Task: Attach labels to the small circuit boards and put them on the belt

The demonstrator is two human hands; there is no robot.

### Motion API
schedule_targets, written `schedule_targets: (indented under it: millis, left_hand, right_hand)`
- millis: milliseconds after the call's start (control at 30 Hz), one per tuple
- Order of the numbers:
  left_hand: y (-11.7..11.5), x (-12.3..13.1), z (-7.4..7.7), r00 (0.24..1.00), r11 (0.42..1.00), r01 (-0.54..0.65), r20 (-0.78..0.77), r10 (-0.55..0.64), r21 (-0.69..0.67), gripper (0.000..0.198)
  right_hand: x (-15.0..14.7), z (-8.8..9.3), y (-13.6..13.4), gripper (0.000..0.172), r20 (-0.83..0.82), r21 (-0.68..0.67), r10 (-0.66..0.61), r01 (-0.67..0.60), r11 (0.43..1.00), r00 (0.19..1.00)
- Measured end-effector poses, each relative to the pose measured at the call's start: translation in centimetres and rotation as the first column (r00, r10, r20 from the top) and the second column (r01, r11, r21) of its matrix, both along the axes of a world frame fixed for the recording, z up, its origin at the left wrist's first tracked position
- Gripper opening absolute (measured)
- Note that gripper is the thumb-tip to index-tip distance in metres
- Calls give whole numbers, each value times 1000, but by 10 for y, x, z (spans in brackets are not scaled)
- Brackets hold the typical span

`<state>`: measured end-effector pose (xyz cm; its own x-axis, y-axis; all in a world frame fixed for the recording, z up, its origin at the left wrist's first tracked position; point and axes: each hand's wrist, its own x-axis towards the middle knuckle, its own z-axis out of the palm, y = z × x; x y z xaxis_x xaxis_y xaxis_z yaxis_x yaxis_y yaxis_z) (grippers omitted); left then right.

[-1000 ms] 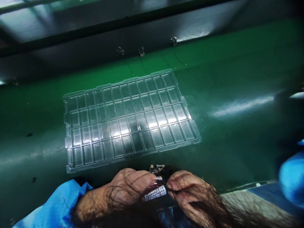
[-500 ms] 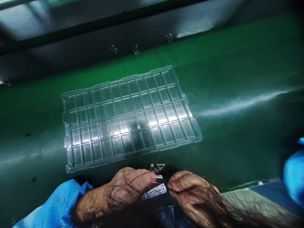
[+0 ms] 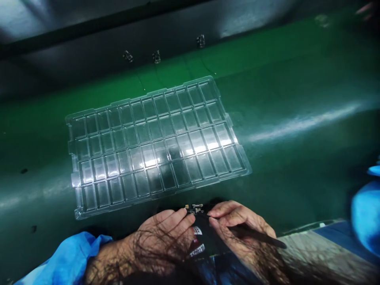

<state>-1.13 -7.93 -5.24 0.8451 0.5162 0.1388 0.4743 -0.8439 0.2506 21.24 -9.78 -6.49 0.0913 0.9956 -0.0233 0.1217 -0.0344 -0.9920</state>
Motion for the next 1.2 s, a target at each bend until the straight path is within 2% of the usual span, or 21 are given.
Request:
schedule_targets:
  millis: [100, 200, 333, 500, 700, 1033, 1200]
  left_hand:
    - [11, 4, 7, 1000, 999, 8, 12, -8, 35, 32]
    - [15, 6, 11, 1000, 998, -12, 5, 12, 55, 30]
    - [12, 5, 8, 1000, 997, -12, -4, 12, 70, 29]
    - [7, 1, 3, 999, 1000, 28, -25, -27, 9, 37]
    - [12, 1, 8, 997, 997, 69, -31, -68, 29, 33]
    - [18, 9, 16, 1000, 997, 24, -16, -23, 78, 27]
    - [14, 10, 15, 1000, 998, -24, -3, 24, 52, 26]
  right_hand:
    - [-3, 3, 4, 18, 86, 61, 42, -47, 997, 995]
    - [-5, 4, 4, 19, 110, 45, 61, -66, 997, 992]
    - [-5, 3, 4, 18, 120, 53, 66, -73, 996, 991]
    - [-5, 4, 6, 18, 134, 89, 73, -85, 992, 988]
    - [-5, 4, 4, 20, 171, 75, 80, -94, 993, 982]
    - [-3, 5, 2, 21, 219, 80, 114, -134, 988, 969]
    - [-4, 6, 4, 20, 205, 88, 115, -135, 987, 972]
